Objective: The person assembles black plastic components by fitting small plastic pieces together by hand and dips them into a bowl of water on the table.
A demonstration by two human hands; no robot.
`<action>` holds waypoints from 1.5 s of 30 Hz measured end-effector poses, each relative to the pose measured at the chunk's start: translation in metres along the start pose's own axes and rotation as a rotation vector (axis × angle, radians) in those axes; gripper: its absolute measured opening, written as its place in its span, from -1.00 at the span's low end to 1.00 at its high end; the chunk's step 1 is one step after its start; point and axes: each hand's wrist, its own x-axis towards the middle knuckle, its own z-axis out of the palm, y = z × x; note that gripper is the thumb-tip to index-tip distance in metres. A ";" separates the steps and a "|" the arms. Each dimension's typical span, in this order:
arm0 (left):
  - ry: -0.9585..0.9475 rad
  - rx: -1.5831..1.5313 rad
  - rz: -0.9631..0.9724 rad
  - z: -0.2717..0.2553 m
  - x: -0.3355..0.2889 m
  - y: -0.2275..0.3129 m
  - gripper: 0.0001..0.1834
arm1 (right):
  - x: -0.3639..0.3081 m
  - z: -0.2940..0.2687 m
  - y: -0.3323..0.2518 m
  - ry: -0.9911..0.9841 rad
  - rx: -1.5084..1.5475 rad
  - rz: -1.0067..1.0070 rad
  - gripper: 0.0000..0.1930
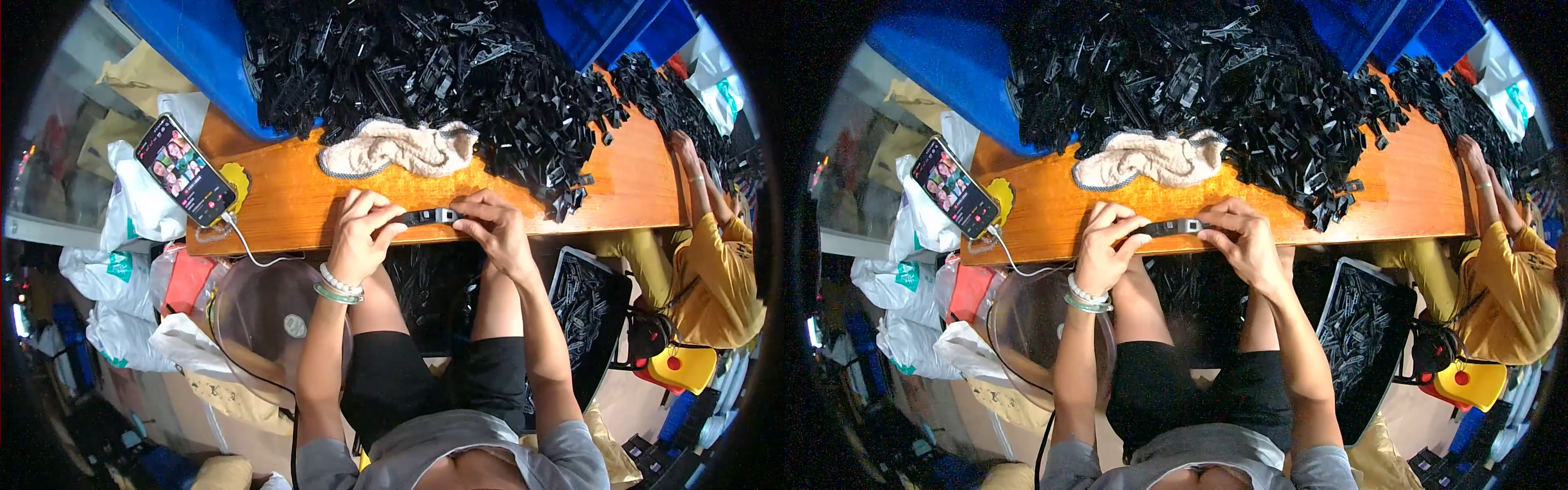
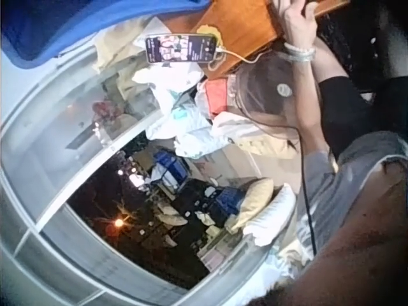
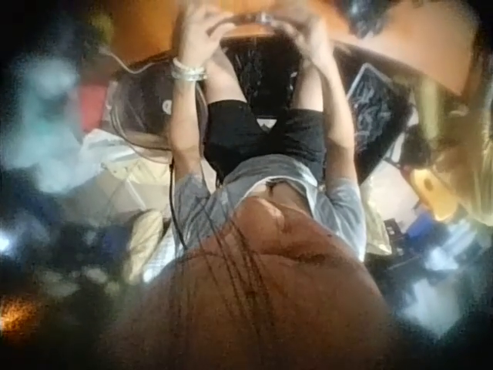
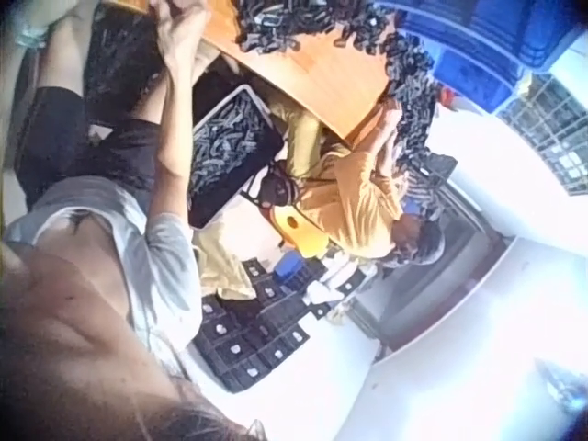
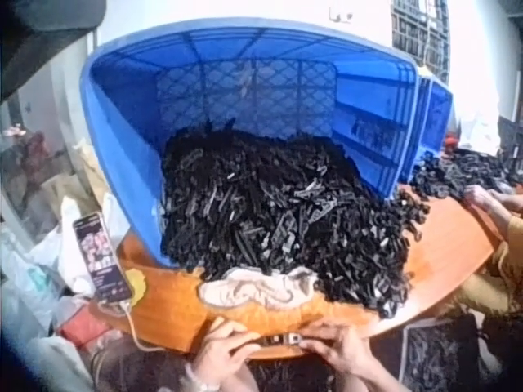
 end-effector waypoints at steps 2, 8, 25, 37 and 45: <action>-0.007 0.007 -0.009 0.000 0.000 0.001 -0.81 | 0.005 0.001 -0.002 -0.026 0.015 0.017 -0.75; 0.003 0.012 0.019 0.000 0.002 0.002 -0.83 | 0.014 0.000 0.004 -0.053 0.000 -0.033 -0.77; -0.039 0.035 0.038 0.005 0.004 0.005 -0.83 | 0.012 0.014 -0.008 0.000 -0.249 -0.205 -0.75; 0.338 0.243 -0.058 0.033 0.160 0.003 -0.78 | -0.013 -0.016 -0.017 0.078 -0.123 0.011 -0.85; 0.292 0.115 -0.156 0.028 0.189 -0.026 -0.80 | -0.011 -0.027 -0.002 0.355 -0.390 -0.051 -0.88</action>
